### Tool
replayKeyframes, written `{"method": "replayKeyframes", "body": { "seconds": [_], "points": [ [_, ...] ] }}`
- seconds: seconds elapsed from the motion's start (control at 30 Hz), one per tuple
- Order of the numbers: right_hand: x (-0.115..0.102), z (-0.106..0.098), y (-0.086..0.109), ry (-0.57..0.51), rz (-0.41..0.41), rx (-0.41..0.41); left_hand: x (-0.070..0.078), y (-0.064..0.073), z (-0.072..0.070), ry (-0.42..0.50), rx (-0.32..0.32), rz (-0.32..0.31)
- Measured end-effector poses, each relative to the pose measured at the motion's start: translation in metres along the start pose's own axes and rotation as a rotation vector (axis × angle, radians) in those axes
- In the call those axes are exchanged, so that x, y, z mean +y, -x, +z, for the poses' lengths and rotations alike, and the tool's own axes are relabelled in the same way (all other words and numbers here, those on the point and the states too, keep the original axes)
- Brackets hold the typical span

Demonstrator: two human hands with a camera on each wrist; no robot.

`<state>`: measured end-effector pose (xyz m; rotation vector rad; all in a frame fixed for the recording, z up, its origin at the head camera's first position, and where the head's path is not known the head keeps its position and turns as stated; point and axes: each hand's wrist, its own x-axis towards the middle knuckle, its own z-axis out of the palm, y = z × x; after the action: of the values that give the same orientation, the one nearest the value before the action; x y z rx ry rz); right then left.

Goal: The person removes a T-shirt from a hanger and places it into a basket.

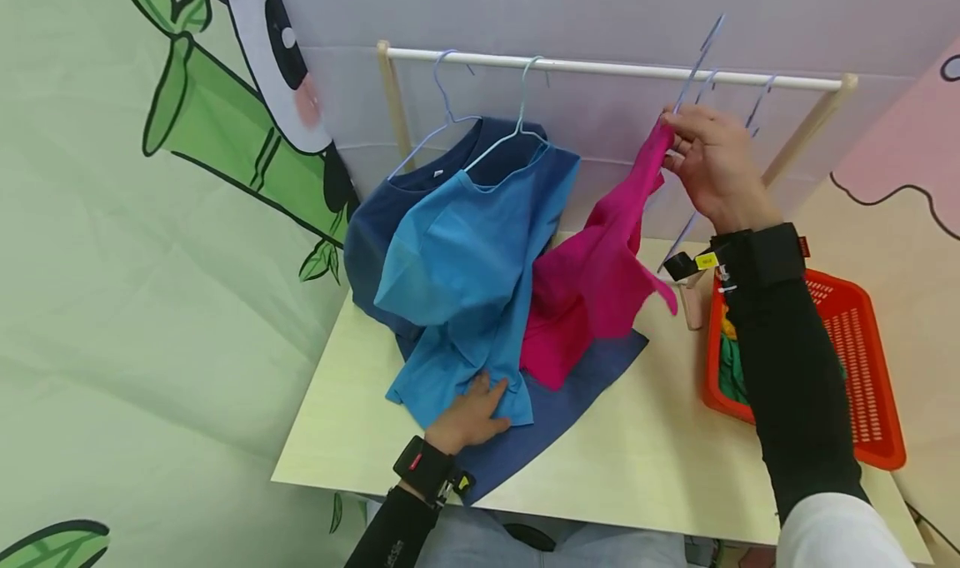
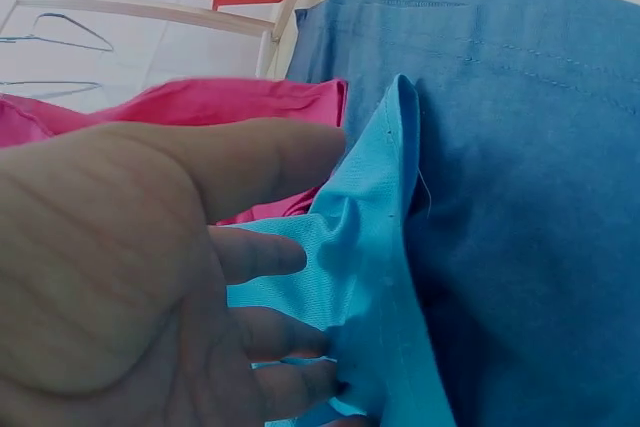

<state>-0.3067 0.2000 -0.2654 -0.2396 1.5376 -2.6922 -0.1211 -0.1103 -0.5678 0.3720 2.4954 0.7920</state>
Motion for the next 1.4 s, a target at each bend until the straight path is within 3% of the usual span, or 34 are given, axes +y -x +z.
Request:
{"method": "replayKeyframes", "body": {
  "seconds": [0.2, 0.43, 0.73, 0.83, 0.93, 1.07, 1.17, 1.3, 1.4],
  "points": [
    [-0.023, 0.028, 0.021, -0.057, -0.068, -0.142, 0.0, 0.003, 0.0, 0.011, -0.01, 0.012],
    [-0.054, 0.06, 0.054, -0.011, -0.158, -0.253, -0.003, 0.004, 0.002, -0.008, -0.003, 0.022],
    [-0.087, 0.069, 0.09, 0.046, -0.128, -0.3, 0.002, 0.005, -0.001, -0.013, 0.017, 0.044],
    [-0.086, 0.07, 0.1, 0.093, -0.11, -0.318, 0.007, 0.007, -0.013, -0.028, 0.102, 0.125],
    [-0.071, 0.07, 0.114, 0.114, -0.071, -0.36, 0.02, 0.009, -0.037, -0.052, 0.275, 0.259],
    [-0.038, 0.07, 0.139, 0.169, -0.045, -0.364, 0.052, 0.018, -0.08, -0.035, 0.507, 0.407],
    [-0.011, 0.071, 0.153, 0.229, -0.017, -0.318, 0.081, 0.027, -0.11, 0.036, 0.634, 0.512],
    [0.028, 0.07, 0.16, 0.242, 0.043, -0.301, 0.12, 0.033, -0.139, 0.207, 0.723, 0.655],
    [0.055, 0.069, 0.163, 0.256, 0.074, -0.304, 0.144, 0.033, -0.153, 0.322, 0.739, 0.695]
  ]
}}
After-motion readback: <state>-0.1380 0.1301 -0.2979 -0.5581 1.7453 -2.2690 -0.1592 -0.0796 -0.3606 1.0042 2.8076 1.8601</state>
